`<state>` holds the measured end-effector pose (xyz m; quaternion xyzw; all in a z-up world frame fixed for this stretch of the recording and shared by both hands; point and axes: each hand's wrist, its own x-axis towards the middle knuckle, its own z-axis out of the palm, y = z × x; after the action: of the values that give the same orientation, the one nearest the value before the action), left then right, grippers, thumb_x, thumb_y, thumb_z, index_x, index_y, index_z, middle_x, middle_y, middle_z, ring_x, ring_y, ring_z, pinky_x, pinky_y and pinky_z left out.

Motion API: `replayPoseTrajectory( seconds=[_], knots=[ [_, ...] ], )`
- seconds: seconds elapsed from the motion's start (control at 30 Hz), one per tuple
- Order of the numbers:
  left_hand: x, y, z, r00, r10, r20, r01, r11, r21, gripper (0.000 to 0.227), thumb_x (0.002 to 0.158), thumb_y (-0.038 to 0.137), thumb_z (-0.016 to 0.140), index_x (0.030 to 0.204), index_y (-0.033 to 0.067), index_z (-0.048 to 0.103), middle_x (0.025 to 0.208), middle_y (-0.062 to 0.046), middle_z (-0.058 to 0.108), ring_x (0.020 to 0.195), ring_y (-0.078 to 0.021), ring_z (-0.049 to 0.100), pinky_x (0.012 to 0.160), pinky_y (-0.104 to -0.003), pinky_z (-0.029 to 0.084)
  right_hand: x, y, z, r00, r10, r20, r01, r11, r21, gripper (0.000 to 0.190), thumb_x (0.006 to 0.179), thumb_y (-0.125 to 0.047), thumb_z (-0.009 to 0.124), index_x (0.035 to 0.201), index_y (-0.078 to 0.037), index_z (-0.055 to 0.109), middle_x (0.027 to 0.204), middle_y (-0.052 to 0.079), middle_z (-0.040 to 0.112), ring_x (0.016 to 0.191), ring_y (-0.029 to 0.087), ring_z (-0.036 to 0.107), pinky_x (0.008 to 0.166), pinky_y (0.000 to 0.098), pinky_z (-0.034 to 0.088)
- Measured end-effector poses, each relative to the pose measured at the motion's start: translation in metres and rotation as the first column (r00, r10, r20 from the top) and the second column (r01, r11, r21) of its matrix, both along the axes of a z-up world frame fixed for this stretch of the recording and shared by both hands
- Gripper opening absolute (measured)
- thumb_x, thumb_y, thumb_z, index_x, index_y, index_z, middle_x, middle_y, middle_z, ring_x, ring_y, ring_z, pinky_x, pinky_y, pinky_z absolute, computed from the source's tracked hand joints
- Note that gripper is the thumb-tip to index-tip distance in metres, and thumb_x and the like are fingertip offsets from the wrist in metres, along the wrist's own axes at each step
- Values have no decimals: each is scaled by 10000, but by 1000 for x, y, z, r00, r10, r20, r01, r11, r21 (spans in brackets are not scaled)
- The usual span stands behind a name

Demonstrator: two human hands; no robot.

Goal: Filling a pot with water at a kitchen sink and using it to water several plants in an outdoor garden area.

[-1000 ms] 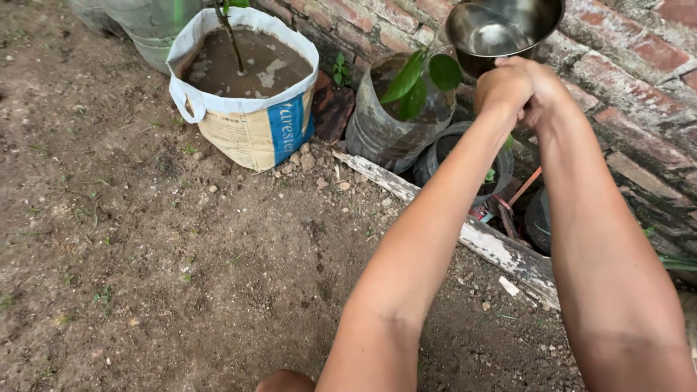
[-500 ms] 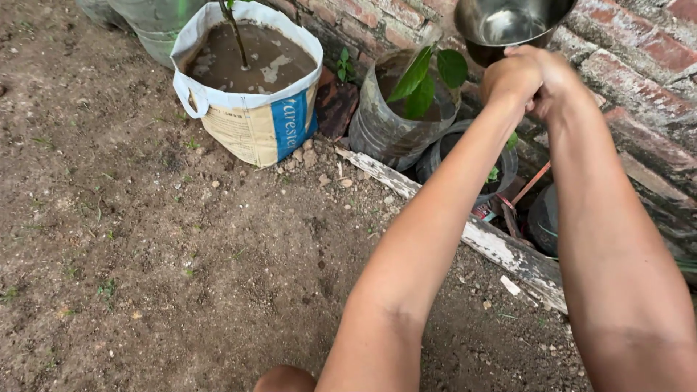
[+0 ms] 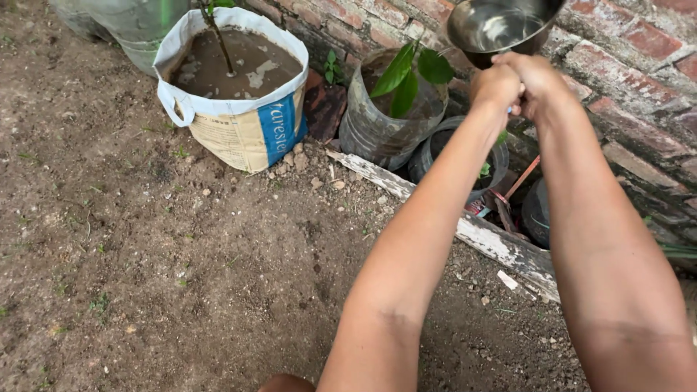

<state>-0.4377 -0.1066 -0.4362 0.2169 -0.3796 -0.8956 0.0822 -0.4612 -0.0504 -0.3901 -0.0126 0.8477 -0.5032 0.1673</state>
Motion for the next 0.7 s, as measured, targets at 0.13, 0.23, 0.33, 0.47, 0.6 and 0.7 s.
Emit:
replayPoseTrajectory(
  seconds=[0.13,0.23,0.33,0.47,0.6,0.7],
  knots=[
    [10,-8,1,999,-25,30,21,991,132,279,923,110,453,719,-40,572,619,-155,580,425,-195,471,329,-357,304,-4,-4,-8,999,38,22,-36,997,-62,272,941,-354,702,845,-121,598,579,-13,486,397,148,414,333,326,298],
    [2,-7,-8,1000,-24,4,23,991,135,288,928,128,441,706,-26,540,595,-149,540,397,-195,436,312,-353,294,-3,-6,-8,999,34,31,-33,999,-37,319,952,-364,703,773,-134,572,540,-18,420,380,155,373,335,337,277],
    [-5,-3,-18,1000,-10,-19,13,989,149,244,924,98,426,737,-14,536,606,-138,537,408,-186,438,320,-359,305,11,-8,-1,1000,12,4,-12,1000,14,328,955,-349,713,754,-131,574,540,-19,435,394,149,401,346,333,292],
    [-3,-4,-24,999,-29,-19,32,988,154,269,936,105,413,722,-9,529,600,-133,535,408,-179,434,327,-354,305,27,-17,6,1000,-13,-17,14,999,39,319,937,-329,728,750,-123,573,538,-17,446,393,152,405,346,336,298],
    [13,-11,-22,998,-54,-32,58,986,158,340,973,181,399,695,16,506,572,-98,511,391,-163,411,318,-339,294,29,-22,0,999,-37,-6,37,996,86,349,939,-348,720,736,-114,560,525,-16,422,385,154,393,340,346,297],
    [19,-12,-30,996,-64,-55,72,983,169,386,1004,242,396,694,32,486,554,-75,489,379,-147,402,316,-323,291,30,-24,-5,1000,-26,15,25,996,85,355,956,-352,684,727,-112,557,515,-12,412,376,157,391,334,352,296]
  ],
)
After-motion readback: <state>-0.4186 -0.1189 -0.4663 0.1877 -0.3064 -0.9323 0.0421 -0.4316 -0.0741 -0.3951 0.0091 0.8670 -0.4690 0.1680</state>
